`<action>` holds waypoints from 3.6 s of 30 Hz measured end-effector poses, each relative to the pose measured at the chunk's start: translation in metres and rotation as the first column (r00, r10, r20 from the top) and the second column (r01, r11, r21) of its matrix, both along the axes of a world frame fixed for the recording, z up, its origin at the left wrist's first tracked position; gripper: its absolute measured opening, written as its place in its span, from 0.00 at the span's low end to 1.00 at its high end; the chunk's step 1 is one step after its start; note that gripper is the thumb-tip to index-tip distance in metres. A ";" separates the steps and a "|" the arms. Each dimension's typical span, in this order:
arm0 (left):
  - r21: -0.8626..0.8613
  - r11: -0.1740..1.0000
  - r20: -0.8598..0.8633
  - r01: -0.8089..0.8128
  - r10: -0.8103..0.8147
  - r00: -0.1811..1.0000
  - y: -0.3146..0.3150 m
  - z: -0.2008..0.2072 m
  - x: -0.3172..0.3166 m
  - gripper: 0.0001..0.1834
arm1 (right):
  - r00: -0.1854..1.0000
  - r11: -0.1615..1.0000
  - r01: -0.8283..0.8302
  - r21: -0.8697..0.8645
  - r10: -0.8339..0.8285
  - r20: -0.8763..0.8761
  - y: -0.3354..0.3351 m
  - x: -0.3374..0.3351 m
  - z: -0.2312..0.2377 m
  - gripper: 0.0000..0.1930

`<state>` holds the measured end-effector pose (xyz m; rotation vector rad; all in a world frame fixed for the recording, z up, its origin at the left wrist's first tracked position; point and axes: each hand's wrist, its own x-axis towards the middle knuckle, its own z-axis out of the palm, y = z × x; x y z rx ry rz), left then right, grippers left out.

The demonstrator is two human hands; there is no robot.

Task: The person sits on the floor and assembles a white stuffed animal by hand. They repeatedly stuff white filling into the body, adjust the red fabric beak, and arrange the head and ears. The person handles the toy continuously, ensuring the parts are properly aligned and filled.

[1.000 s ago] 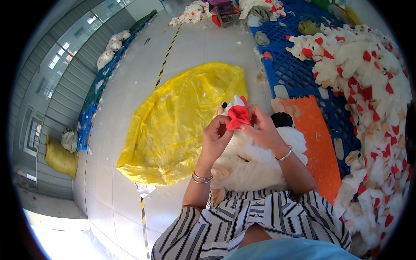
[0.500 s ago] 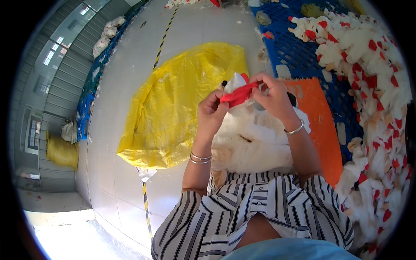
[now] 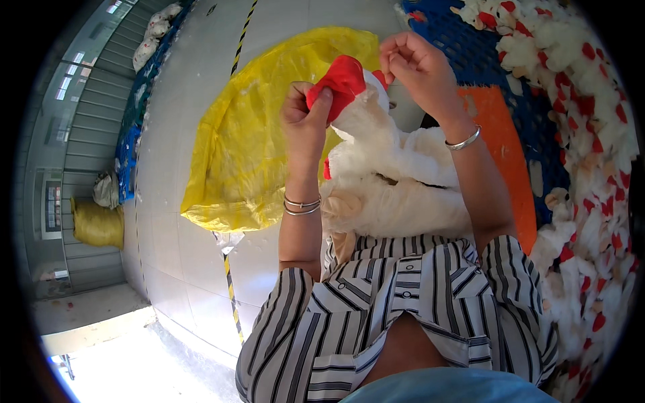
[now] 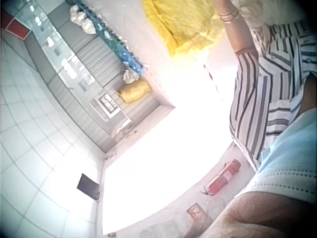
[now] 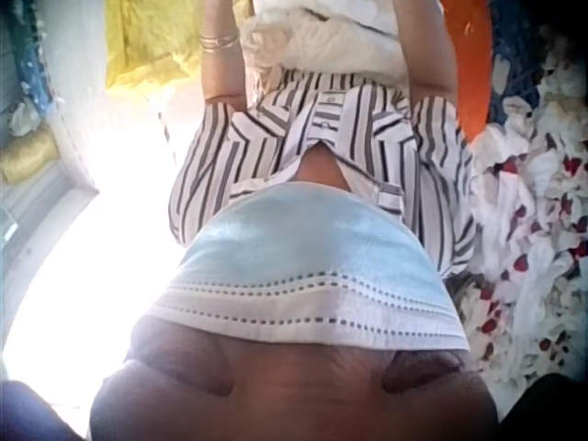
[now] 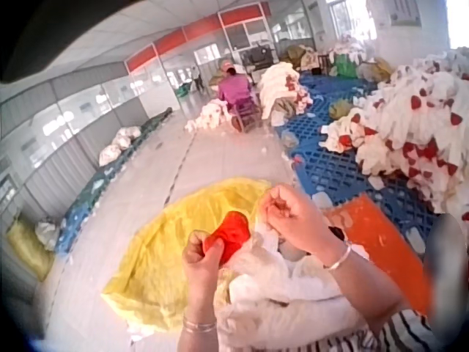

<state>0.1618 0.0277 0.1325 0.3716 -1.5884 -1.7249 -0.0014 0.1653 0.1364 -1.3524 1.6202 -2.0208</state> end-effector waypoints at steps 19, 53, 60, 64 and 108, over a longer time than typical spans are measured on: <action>-0.461 0.735 0.645 0.497 -0.107 0.757 -0.037 -0.118 0.007 0.32 | 0.767 0.852 0.402 0.336 -0.113 -0.632 0.059 -0.057 0.019 0.07; -0.314 0.906 0.346 0.283 -0.168 0.923 -0.014 -0.006 0.010 0.06 | 0.974 0.967 0.100 0.235 -0.046 -0.223 0.044 0.018 -0.002 0.10; 0.156 0.988 -0.352 0.014 0.043 0.935 -0.069 0.034 0.041 0.15 | 0.803 0.753 0.593 0.286 -0.522 -0.289 0.130 -0.090 -0.005 0.16; 0.245 0.968 -0.453 0.059 0.060 0.889 -0.014 0.079 0.019 0.19 | 0.958 0.811 0.121 0.573 0.056 -0.283 0.097 -0.046 0.004 0.25; 0.234 0.929 0.216 0.288 -0.339 0.916 -0.014 -0.084 -0.006 0.13 | 0.981 0.927 -0.145 0.346 0.090 0.170 0.049 0.045 -0.118 0.12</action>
